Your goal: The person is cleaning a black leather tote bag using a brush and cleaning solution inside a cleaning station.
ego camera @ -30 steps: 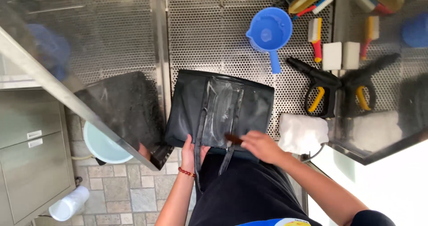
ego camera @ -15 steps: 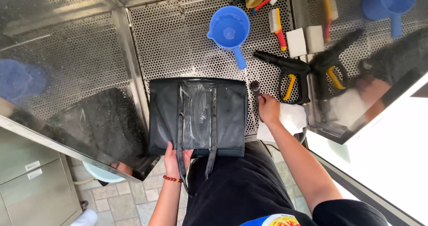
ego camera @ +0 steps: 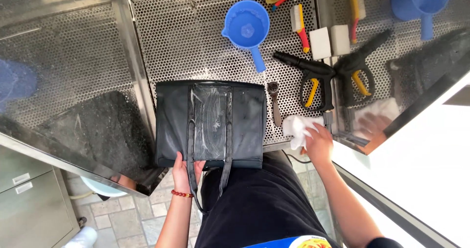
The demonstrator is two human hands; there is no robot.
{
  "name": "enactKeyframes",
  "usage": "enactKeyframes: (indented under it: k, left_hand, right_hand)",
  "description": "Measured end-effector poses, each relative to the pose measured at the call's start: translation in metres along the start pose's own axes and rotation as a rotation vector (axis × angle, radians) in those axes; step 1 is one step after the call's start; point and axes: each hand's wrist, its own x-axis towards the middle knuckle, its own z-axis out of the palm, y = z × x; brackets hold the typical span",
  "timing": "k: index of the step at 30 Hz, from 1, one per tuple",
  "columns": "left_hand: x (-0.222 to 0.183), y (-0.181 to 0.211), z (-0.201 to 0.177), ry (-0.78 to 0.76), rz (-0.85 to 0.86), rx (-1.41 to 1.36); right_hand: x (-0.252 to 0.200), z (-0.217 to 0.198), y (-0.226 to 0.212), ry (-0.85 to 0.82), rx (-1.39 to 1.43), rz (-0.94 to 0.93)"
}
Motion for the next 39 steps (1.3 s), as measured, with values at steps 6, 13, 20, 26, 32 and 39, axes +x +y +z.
enactKeyframes:
  k: [6, 13, 20, 26, 32, 39]
  left_hand:
    - [0.001, -0.001, 0.010, 0.038, -0.027, 0.017]
    - [-0.003, -0.002, 0.004, 0.028, -0.100, 0.038]
    - [0.007, -0.011, -0.009, 0.028, -0.081, 0.007]
    - [0.012, -0.018, -0.009, -0.003, -0.071, 0.003]
    - [0.024, -0.032, -0.042, -0.033, -0.055, 0.031]
    - [0.002, -0.003, 0.018, -0.057, -0.050, -0.129]
  right_hand:
    - [-0.005, -0.076, -0.036, -0.007, 0.397, -0.133]
    - [0.099, -0.030, -0.162, -0.296, 0.631, -0.359]
    - [0.150, 0.055, -0.310, -0.173, 0.065, -0.722]
    - [0.139, 0.201, -0.265, -0.134, 0.022, -0.586]
    - [0.060, 0.166, -0.278, -0.270, 0.485, -0.603]
    - [0.017, 0.082, -0.267, -0.689, 0.739, -0.483]
